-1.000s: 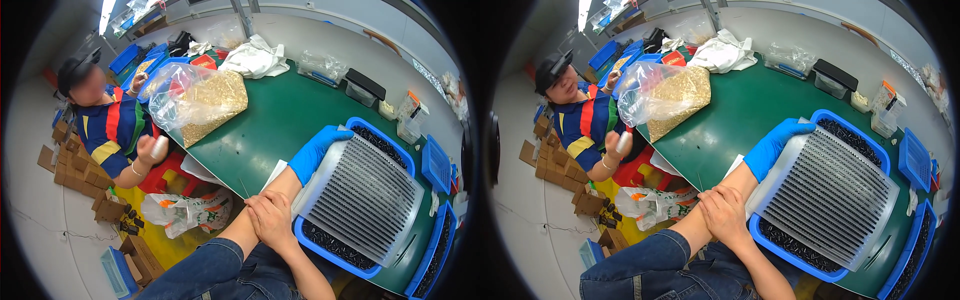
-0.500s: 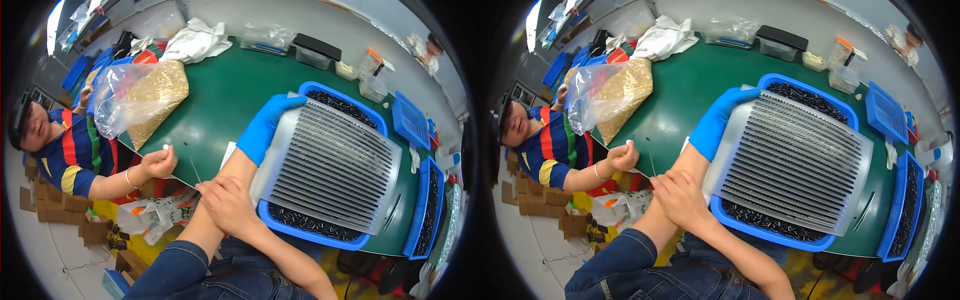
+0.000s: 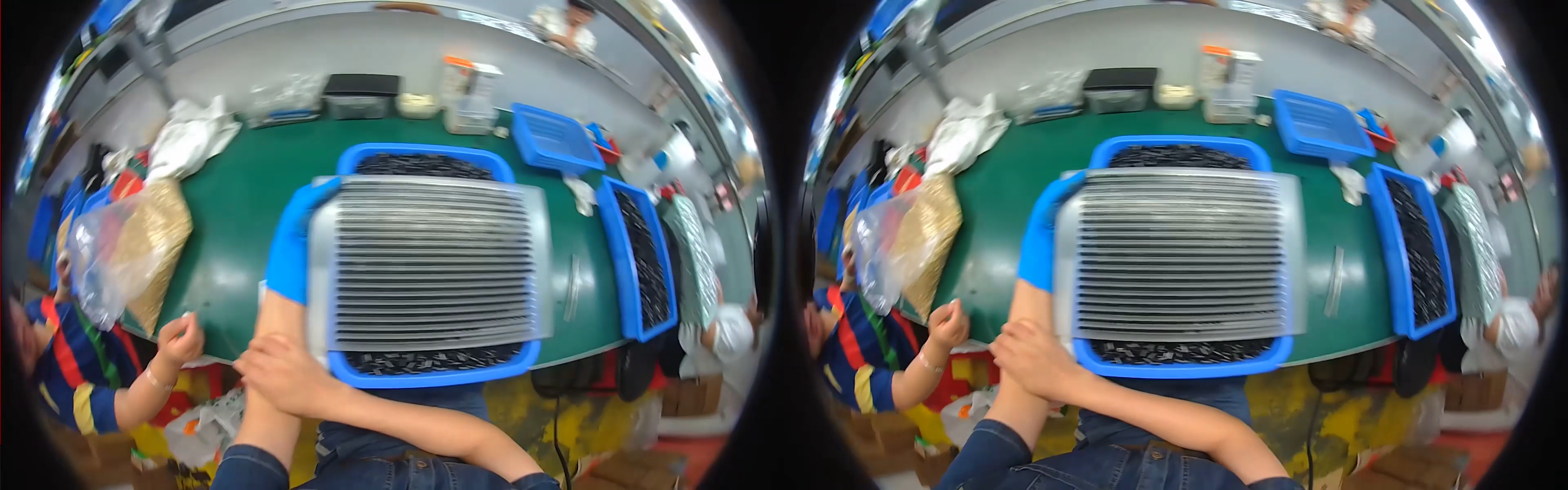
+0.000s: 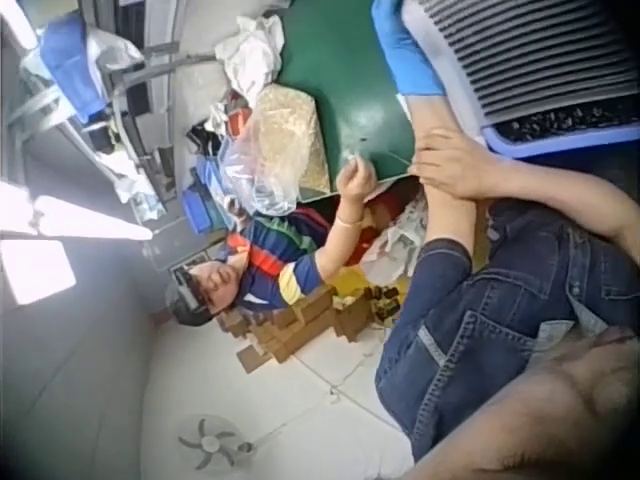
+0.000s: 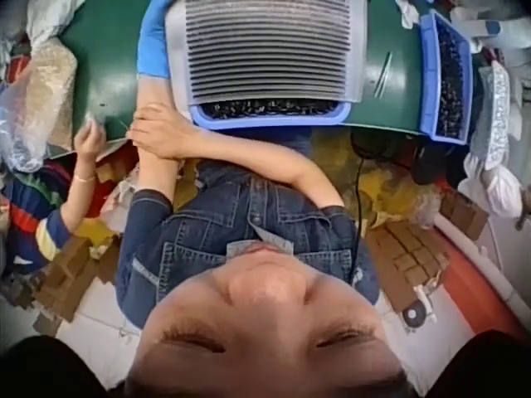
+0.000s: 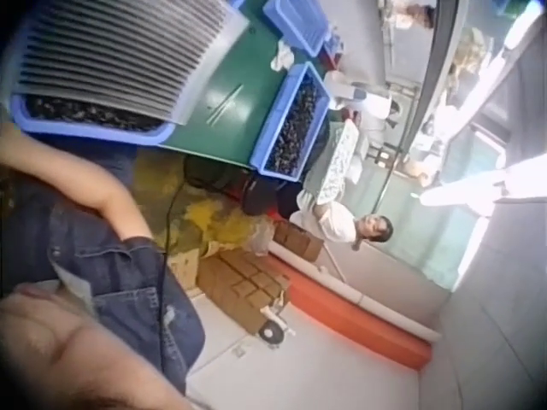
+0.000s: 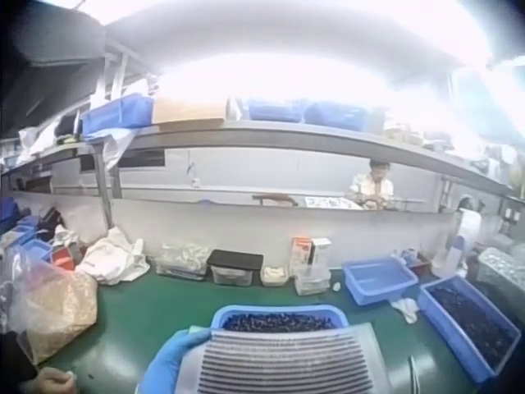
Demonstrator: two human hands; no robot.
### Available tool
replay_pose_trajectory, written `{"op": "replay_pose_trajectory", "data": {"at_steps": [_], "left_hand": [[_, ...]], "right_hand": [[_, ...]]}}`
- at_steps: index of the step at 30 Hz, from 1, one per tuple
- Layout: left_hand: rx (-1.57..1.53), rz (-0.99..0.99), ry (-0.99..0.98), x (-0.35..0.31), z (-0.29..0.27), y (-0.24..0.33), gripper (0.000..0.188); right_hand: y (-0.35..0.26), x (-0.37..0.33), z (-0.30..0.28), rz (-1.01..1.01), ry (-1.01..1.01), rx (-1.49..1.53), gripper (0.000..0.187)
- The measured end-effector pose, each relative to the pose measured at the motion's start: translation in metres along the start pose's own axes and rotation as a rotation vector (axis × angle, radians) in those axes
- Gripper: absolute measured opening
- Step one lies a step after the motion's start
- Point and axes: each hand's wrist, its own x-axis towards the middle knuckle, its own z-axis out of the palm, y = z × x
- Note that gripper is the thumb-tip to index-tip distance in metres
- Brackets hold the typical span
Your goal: Sorting and arranging small black components into a template grid using a metal probe.
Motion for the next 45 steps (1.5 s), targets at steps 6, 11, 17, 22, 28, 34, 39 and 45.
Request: {"op": "replay_pose_trajectory", "data": {"at_steps": [6,11,17,22,28,34,39,45], "left_hand": [[-0.167,0.01,-0.082,-0.004,0.021,0.002,0.033],[-0.173,-0.06,-0.083,-0.008,0.031,0.01,0.032],[-0.152,0.006,-0.037,-0.014,0.032,0.007,0.032],[-0.176,-0.035,-0.081,-0.015,0.033,0.008,0.031],[-0.177,-0.03,-0.086,-0.017,0.032,0.008,0.03],[-0.169,0.049,-0.11,-0.007,0.028,-0.001,0.026],[-0.163,0.155,-0.133,-0.008,0.034,0.001,0.032],[-0.173,0.116,-0.126,-0.016,0.021,0.008,0.03]], "right_hand": [[-0.031,0.004,-0.05,0.082,0.092,0.29,0.028],[-0.076,-0.032,-0.192,0.108,0.086,0.351,0.03],[-0.049,-0.054,-0.207,0.383,-0.072,-0.391,0.005],[-0.033,-0.048,-0.19,0.272,-0.375,-0.738,0.033],[-0.027,-0.052,-0.19,0.154,-0.414,-0.777,0.037],[-0.031,-0.048,-0.187,0.148,-0.464,-0.855,0.03],[-0.023,-0.051,-0.186,0.088,-0.403,-0.868,0.026],[-0.044,0.013,-0.166,0.148,-0.303,-0.518,0.013]]}}
